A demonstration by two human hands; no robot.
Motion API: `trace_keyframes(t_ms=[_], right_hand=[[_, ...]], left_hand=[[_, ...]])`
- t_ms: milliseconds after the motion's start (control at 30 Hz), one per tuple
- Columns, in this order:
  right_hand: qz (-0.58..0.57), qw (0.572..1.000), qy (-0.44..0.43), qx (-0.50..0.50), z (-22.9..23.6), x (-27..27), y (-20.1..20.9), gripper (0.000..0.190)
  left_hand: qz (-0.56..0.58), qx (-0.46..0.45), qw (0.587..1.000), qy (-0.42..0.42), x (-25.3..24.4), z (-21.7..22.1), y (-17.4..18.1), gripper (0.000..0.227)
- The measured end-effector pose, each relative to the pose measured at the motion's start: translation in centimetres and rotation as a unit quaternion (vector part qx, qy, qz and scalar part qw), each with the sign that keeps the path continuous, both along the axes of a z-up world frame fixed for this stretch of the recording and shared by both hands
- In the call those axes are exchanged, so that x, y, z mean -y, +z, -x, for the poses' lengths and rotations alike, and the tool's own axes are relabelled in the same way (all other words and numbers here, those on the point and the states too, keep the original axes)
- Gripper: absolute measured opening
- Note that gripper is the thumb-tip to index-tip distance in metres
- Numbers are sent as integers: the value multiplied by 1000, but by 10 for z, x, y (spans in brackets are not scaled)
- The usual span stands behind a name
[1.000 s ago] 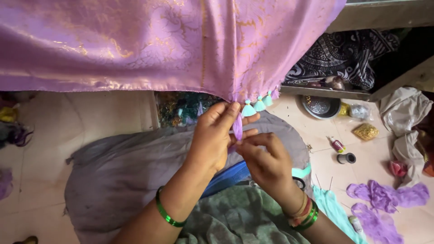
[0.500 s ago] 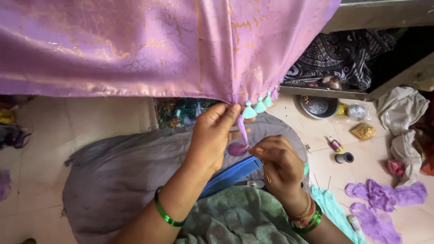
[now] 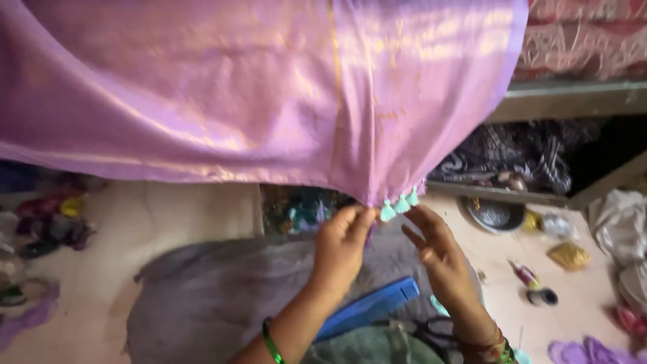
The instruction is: Sewing a decorative tassel onto the edge of a purple garment.
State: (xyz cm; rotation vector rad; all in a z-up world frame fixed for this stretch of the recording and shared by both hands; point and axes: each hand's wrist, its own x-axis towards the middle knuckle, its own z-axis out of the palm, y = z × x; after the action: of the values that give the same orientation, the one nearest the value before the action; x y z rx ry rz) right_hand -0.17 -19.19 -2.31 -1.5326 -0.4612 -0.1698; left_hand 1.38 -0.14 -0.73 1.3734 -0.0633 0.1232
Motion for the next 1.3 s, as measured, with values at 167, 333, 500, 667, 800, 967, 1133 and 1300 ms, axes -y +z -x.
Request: trace_keyframes(t_ms=[167, 333, 500, 667, 800, 967, 1133, 1300], right_hand=[[-200, 952, 119, -200, -46, -25, 5, 71], [-250, 930, 82, -255, -59, -47, 18, 55], [-183, 962, -45, -197, -48, -65, 27, 45], [-62, 966, -112, -225, -45, -35, -61, 35], [125, 922, -170, -325, -50, 1, -137, 43], [52, 947, -136, -287, -49, -59, 9, 34], [-153, 933, -118, -304, -49, -71, -11, 33], [-205, 956, -86, -192, -32, -80, -18, 24]], left_hand=[[26, 5, 999, -25, 6, -5, -18, 23], [-34, 4, 999, -33, -14, -5, -3, 23], [-138, 140, 980, 26, -35, -12, 29, 28], [-62, 32, 995, -67, -30, -28, 13, 27], [18, -38, 995, -93, -16, -34, -5, 23], [-41, 32, 998, -22, -14, -31, -20, 17], [-155, 132, 979, 18, -27, -18, -19, 17], [-181, 195, 963, 36, -33, -19, 19, 35]])
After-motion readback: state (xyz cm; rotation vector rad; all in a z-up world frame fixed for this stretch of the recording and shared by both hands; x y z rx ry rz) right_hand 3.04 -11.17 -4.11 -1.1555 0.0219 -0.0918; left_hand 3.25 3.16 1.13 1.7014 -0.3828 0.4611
